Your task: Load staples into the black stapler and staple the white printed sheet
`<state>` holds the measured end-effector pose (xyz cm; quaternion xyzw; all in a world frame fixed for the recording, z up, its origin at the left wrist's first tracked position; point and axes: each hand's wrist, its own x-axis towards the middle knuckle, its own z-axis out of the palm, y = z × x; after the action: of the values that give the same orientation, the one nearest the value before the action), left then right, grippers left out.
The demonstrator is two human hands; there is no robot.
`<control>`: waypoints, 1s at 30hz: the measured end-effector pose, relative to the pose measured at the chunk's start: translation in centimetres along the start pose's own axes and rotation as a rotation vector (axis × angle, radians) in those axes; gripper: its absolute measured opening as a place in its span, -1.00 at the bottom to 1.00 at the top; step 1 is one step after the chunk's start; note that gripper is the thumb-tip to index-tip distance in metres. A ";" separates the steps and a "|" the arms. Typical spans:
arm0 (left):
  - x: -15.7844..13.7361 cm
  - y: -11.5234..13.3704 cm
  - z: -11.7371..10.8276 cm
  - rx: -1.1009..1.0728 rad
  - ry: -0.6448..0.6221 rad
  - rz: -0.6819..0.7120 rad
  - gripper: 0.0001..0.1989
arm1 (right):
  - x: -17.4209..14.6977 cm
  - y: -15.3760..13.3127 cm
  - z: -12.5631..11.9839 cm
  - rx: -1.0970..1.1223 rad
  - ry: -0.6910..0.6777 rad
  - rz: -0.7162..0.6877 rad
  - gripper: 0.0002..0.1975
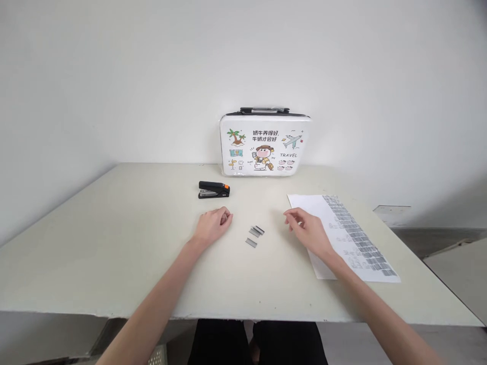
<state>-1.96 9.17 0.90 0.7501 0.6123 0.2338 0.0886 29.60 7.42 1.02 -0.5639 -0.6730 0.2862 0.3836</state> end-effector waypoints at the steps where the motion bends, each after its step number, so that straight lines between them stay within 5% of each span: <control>1: -0.1 0.1 -0.1 0.008 -0.002 0.005 -0.77 | 0.4 0.6 -0.3 -0.022 0.032 0.012 -0.64; 12: -0.2 -0.2 0.0 0.049 0.108 0.012 -0.78 | 0.4 3.1 -0.4 -0.103 -0.006 -0.004 -0.66; 17: 0.9 -1.3 0.1 0.085 0.362 0.036 -0.83 | 0.5 3.2 -0.3 -0.135 -0.032 -0.022 -0.66; 21: 2.7 -4.0 -0.2 0.066 0.514 -0.051 -0.59 | 0.6 3.2 -0.4 -0.136 -0.042 -0.027 -0.66; 26: 4.8 -7.5 -0.9 -0.146 0.421 -0.214 -0.20 | 0.6 3.2 -0.5 -0.131 -0.043 -0.034 -0.68; 30: 5.1 -8.4 -1.2 -0.233 0.290 -0.317 -0.11 | 0.7 3.5 -0.4 -0.121 -0.039 -0.032 -0.69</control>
<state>-9.17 15.86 -0.36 0.5880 0.6976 0.3911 0.1212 31.83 8.77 -1.50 -0.5695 -0.7054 0.2499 0.3400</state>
